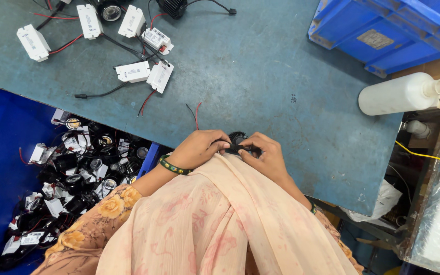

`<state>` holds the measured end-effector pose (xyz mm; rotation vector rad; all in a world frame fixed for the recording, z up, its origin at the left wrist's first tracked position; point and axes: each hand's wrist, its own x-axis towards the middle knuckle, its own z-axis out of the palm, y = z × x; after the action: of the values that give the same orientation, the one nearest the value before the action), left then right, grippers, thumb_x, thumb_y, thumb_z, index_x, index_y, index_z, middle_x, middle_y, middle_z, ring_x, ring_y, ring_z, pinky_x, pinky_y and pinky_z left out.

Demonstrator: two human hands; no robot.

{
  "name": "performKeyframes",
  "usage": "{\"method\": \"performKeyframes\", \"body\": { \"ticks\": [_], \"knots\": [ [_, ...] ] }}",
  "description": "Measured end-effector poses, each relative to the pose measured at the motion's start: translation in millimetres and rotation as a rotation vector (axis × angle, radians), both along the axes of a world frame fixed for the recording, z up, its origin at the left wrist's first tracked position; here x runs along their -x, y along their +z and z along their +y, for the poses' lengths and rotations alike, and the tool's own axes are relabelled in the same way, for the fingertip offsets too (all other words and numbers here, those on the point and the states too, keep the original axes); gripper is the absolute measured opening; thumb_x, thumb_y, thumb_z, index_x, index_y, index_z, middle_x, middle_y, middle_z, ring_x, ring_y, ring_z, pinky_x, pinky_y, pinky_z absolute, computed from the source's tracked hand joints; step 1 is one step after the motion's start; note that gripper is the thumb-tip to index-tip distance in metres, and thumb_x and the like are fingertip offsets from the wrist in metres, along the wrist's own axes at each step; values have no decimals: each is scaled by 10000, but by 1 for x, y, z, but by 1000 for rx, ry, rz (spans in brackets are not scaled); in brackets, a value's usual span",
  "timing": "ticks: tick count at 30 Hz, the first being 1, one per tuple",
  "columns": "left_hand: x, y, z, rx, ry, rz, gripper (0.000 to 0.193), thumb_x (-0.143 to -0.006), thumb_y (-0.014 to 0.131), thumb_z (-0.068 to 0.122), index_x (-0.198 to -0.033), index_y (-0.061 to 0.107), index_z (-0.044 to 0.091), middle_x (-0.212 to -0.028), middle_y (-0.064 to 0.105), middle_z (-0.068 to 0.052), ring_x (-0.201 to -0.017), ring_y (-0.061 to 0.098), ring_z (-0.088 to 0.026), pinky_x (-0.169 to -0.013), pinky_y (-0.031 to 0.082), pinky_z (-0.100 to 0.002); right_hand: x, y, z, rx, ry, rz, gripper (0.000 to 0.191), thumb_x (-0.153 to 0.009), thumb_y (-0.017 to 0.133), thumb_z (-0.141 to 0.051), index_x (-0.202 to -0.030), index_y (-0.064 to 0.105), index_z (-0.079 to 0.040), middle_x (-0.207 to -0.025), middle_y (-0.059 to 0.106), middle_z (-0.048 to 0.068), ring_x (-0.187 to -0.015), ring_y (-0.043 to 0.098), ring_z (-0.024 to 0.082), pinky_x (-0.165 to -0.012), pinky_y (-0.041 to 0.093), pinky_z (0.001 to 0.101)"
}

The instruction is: The person repeatedly picks small black LED light modules and white power drivers from a blue bin, connects their wires by hand, and places the assembled units on the table. A coworker also handles similar components nearby.

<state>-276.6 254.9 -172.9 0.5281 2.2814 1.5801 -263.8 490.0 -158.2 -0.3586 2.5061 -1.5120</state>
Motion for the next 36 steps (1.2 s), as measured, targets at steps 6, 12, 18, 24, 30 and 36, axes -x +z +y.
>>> {"method": "performKeyframes", "body": {
  "ticks": [6, 12, 18, 24, 30, 36],
  "knots": [
    [2, 1, 2, 101, -10, 62, 172, -968, 611, 199, -1012, 687, 51, -823, 728, -96, -784, 724, -272, -707, 542, -389, 3, -1, -3, -86, 25, -21, 164, -825, 795, -102, -972, 766, -36, -836, 666, 28, -677, 605, 94, -604, 488, 252],
    [2, -2, 5, 120, 11, 103, 169, -966, 606, 206, -992, 686, 60, -813, 731, -88, -783, 718, -285, -701, 542, -406, 1, -11, -5, -48, -61, -134, 130, -839, 792, -68, -956, 761, -24, -856, 683, 35, -711, 618, 102, -648, 498, 262],
    [5, -10, 11, 177, 12, 96, 171, -960, 617, 233, -978, 702, 86, -758, 737, -52, -752, 725, -272, -676, 548, -411, 2, -18, -5, -50, -86, -153, 102, -845, 777, -37, -944, 760, -21, -865, 686, 43, -711, 622, 114, -655, 501, 268],
    [5, -19, 16, 218, 6, 137, 165, -959, 624, 237, -963, 696, 88, -760, 741, -49, -757, 721, -275, -668, 543, -416, 2, -21, -5, -30, -66, -138, 107, -847, 774, -31, -953, 765, -24, -866, 681, 46, -735, 629, 119, -675, 511, 271],
    [9, -2, 13, 189, 14, 146, 142, -968, 626, 226, -972, 692, 101, -795, 728, -52, -777, 713, -285, -679, 539, -423, 8, -10, -6, -40, -52, -87, 184, -832, 804, -61, -1013, 773, -47, -889, 701, 53, -783, 633, 137, -725, 510, 277],
    [-1, 58, -26, 133, 254, 442, 118, -960, 674, 203, -998, 678, 91, -933, 717, -77, -783, 685, -316, -660, 528, -412, 25, 9, 10, 89, -92, 242, 579, -833, 815, -112, -1363, 598, -24, -1161, 706, 90, -1033, 658, 167, -937, 510, 315]
  ]
}}
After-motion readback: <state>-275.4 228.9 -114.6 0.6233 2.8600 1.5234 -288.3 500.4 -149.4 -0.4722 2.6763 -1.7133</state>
